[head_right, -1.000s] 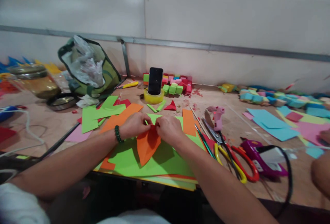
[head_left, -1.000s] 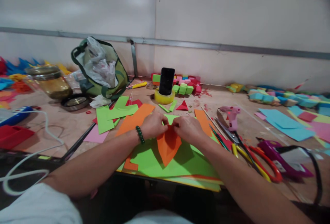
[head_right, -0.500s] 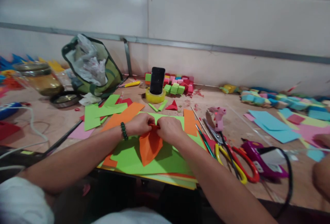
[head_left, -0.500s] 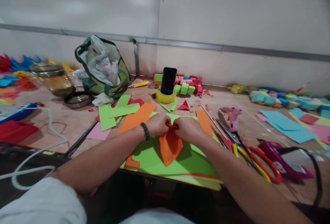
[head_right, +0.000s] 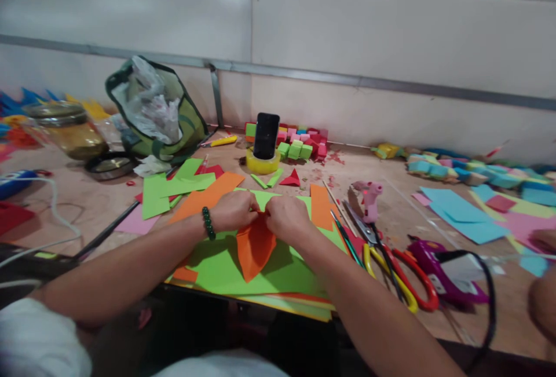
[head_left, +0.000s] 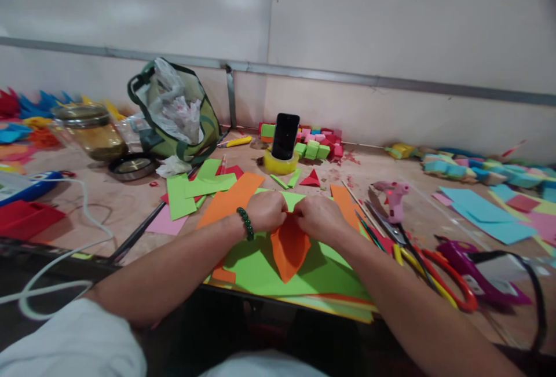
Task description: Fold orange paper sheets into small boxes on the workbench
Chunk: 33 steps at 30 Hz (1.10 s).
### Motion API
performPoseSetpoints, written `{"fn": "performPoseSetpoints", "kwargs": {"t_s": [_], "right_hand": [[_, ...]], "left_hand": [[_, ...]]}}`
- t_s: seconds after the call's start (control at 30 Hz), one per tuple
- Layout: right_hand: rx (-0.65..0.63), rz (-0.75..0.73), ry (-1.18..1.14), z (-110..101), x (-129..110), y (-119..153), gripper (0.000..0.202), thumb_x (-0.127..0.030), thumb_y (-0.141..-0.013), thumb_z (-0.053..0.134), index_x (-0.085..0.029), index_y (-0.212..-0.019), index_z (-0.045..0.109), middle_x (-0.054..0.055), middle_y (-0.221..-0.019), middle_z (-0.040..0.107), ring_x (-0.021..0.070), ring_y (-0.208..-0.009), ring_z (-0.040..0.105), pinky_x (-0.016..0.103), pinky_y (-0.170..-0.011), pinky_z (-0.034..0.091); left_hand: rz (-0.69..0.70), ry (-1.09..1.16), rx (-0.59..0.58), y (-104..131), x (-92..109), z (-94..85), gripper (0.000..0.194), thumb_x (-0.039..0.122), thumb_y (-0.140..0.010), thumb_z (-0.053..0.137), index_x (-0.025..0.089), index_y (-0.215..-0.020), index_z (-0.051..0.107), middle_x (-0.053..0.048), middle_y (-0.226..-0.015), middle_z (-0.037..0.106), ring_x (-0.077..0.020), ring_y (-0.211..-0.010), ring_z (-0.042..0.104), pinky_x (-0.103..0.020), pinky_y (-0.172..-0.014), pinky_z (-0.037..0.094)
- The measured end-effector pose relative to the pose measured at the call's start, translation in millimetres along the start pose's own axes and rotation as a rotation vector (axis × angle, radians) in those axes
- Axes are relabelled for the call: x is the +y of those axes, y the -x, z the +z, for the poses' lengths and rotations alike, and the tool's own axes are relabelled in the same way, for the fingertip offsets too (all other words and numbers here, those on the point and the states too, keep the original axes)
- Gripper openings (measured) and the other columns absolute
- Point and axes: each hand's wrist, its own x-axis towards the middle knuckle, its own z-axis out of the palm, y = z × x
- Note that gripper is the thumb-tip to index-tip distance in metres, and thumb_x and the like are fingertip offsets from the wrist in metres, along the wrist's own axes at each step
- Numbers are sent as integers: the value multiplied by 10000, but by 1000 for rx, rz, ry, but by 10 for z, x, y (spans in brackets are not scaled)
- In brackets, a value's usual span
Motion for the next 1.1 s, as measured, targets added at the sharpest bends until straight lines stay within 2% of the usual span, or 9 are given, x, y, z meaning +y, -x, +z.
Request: {"fn": "performPoseSetpoints", "kwargs": {"t_s": [0.27, 0.33, 0.5, 0.6, 0.73, 0.83, 0.9, 1.0, 1.1], "right_hand": [[87, -45, -33, 83, -9, -2, 198, -268, -804, 547, -215, -880, 721, 99, -895, 718, 243, -841, 648, 278, -625, 403], [110, -49, -99, 107, 34, -18, 210, -200, -767, 552, -216, -916, 700, 79, -877, 714, 226, -831, 640, 262, -609, 392], [255, 16, -552, 168, 250, -161, 347, -112, -688, 524, -192, -1002, 648, 28, -798, 692, 158, -706, 615, 225, -602, 421], [305, 158, -951, 205, 352, -275, 273, -144, -683, 499, -149, -928, 617, 20, -724, 662, 144, -616, 603, 217, -544, 452], [301, 251, -1101, 239, 383, -349, 314, -159, -714, 458, -119, -1004, 571, 20, -682, 650, 129, -502, 593, 220, -480, 475], [282, 256, -1117, 272, 306, -329, 230, -205, -771, 457, -115, -935, 592, 27, -618, 638, 132, -458, 585, 216, -442, 464], [256, 235, -1120, 299, 209, -288, 210, -258, -807, 474, -116, -884, 608, 43, -626, 653, 137, -459, 594, 219, -434, 468], [175, 157, -1123, 320, 61, -211, 220, -317, -825, 525, -120, -843, 622, 51, -640, 667, 133, -455, 596, 217, -429, 476], [87, 48, -1103, 278, 29, -158, 284, -401, -824, 573, -125, -870, 619, 55, -669, 669, 131, -491, 604, 211, -430, 476]], "left_hand": [[65, 50, -21, 1, -28, 1, 227, 209, -748, 509, 185, -686, 726, -71, -692, 679, -198, -686, 594, -266, -581, 379], [68, 105, -42, -21, -57, -14, 245, 297, -784, 528, 180, -701, 726, -52, -643, 653, -178, -648, 578, -248, -557, 373], [-51, 735, 158, -87, -160, -109, 624, 621, -875, 342, 126, -1043, 683, -98, -952, 674, -189, -828, 606, -238, -640, 448], [-109, 1125, 104, -103, -195, -112, 766, 708, -852, 267, 145, -1317, 498, -143, -1177, 601, -206, -940, 609, -250, -671, 478], [3, 1257, -20, -76, -141, -29, 896, 662, -772, 525, 200, -1478, 223, -177, -1331, 492, -230, -1003, 602, -287, -718, 497], [59, 1128, 3, -57, -52, 80, 981, 480, -682, 733, 189, -1476, 235, -185, -1297, 515, -247, -1004, 595, -326, -776, 498], [89, 1090, 68, -70, -19, 158, 880, 412, -708, 724, 169, -1443, 307, -173, -1251, 549, -245, -1000, 591, -345, -808, 498], [91, 1016, 230, -127, -67, 229, 489, 281, -814, 561, 131, -1276, 503, -124, -1100, 618, -199, -919, 585, -336, -820, 490], [75, 912, 233, -183, -201, 201, 274, 168, -800, 426, 119, -974, 631, -73, -873, 634, -160, -774, 554, -297, -747, 474]]}}
